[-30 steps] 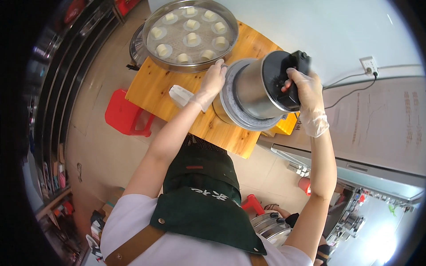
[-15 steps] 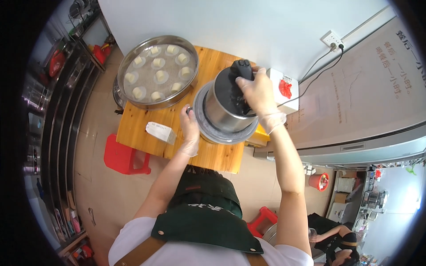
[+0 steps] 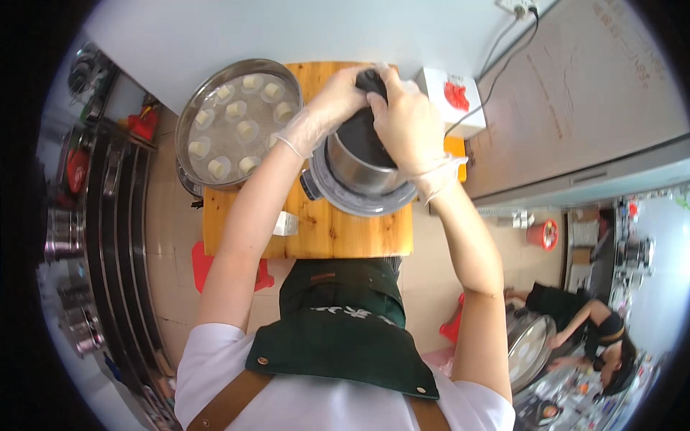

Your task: Rolling and shaping dough balls and using a food processor to mix ingredients for buns.

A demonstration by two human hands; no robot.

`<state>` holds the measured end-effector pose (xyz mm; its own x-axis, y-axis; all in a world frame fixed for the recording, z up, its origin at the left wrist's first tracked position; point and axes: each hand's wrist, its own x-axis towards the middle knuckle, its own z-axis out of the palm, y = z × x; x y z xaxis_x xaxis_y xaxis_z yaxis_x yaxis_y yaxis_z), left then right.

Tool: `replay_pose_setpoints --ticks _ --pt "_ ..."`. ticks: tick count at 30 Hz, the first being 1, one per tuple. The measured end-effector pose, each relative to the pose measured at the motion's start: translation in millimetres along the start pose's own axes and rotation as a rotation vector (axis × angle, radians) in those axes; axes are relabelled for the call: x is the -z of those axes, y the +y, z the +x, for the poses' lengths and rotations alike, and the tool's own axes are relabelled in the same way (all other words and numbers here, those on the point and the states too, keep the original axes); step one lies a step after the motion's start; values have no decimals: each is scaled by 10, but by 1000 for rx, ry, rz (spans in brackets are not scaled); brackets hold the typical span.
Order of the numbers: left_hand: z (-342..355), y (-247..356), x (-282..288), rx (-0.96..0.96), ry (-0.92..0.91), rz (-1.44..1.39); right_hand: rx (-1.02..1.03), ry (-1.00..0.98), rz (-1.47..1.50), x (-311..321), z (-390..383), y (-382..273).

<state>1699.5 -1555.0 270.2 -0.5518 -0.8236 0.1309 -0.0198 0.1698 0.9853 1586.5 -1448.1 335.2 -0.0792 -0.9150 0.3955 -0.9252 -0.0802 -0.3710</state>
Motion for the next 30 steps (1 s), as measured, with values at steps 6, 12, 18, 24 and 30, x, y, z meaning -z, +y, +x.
replay_pose_setpoints --ticks 6,12,18,24,30 --pt "72 -132 -41 -27 -8 -53 40 100 -56 -86 -18 87" --pt "18 -131 -55 -11 -26 -127 -45 39 -16 -51 -34 82" --pt "14 -114 -34 -44 -25 -98 -27 61 -21 -68 -39 88" --pt "33 -117 -8 6 -41 -110 -17 76 -28 -82 -28 109" --pt "35 -136 -17 -49 -41 -72 -127 -25 -8 -33 -12 50"
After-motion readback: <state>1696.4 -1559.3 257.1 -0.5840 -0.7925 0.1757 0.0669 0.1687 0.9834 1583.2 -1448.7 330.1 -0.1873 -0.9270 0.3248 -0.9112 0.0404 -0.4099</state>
